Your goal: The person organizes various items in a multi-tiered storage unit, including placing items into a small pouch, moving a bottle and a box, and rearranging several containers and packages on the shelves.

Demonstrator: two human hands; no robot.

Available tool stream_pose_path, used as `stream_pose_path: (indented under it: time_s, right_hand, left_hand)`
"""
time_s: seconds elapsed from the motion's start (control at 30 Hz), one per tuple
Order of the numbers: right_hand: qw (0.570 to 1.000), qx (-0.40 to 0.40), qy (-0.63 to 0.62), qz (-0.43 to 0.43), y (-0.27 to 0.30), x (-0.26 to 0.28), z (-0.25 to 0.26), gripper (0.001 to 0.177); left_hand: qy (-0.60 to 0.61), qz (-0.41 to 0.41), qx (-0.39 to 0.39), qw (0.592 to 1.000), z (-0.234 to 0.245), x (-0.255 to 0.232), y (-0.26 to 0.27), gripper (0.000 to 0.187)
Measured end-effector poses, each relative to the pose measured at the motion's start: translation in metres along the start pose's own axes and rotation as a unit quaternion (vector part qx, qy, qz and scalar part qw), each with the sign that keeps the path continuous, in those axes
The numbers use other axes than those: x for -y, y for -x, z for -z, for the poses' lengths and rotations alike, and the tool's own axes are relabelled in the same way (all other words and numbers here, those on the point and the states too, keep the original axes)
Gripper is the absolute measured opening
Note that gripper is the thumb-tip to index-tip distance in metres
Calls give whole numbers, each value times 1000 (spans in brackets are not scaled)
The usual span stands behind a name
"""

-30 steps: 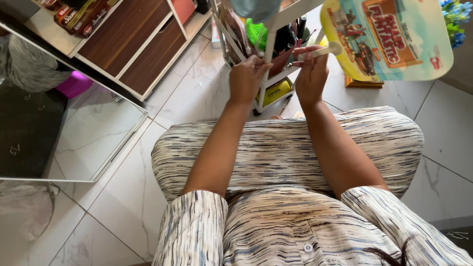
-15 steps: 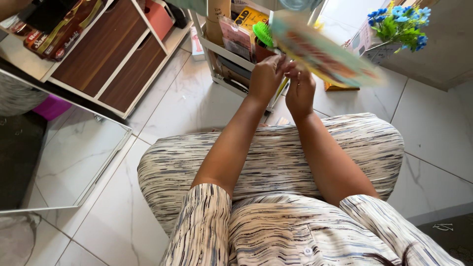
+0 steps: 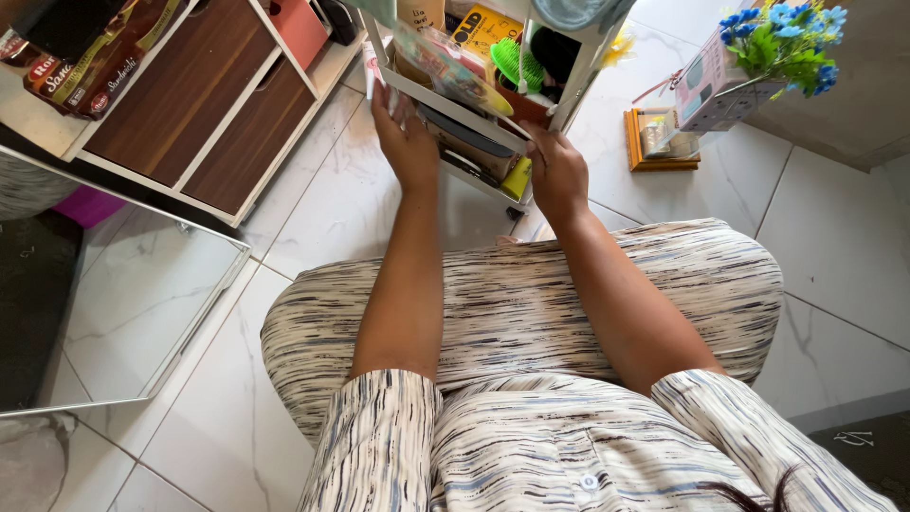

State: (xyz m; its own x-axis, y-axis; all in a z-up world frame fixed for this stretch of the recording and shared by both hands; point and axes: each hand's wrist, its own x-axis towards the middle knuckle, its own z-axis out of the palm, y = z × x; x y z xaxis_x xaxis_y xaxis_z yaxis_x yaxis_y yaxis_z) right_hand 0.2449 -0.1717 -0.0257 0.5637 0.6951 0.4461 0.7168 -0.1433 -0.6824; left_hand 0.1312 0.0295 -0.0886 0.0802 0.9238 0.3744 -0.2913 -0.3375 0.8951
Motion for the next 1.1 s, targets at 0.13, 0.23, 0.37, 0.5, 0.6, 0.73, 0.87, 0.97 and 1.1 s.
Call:
stream_pose_path:
  time_s: [0.13, 0.23, 0.37, 0.5, 0.6, 0.73, 0.87, 0.97, 1.1]
  right_hand:
    - [999, -12, 44, -6, -1, -2, -10, 36]
    - [997, -36, 70, 20, 1, -2, -15, 32]
    - [991, -70, 93, 61, 0, 4, -14, 36]
    - [984, -103, 98, 107, -8, 11, -10, 35]
    - [979, -113, 111, 125, -10, 15, -8, 36]
    - [978, -136, 114, 114, -11, 17, -11, 30]
    - [981, -124, 112, 98, -9, 13, -13, 28]
    - [981, -117, 125, 87, -7, 6, -18, 26]
    - [984, -58, 166, 25, -4, -4, -26, 24]
  left_hand:
    - [-26, 9, 53, 998, 2, -52, -5, 63]
    - [4, 66, 88, 994, -9, -70, -11, 71]
    - [47, 114, 121, 985, -21, -74, -22, 87]
    - [125, 110, 130, 977, -24, -63, -25, 112]
    - [201, 155, 112, 961, -24, -68, -23, 113]
    - [243, 233, 62, 940, -33, -90, -25, 104]
    - [169, 202, 101, 960, -43, -88, -30, 112]
    - [248, 156, 116, 949, -41, -72, -27, 114]
    - [155, 252, 75, 952, -32, -59, -25, 113]
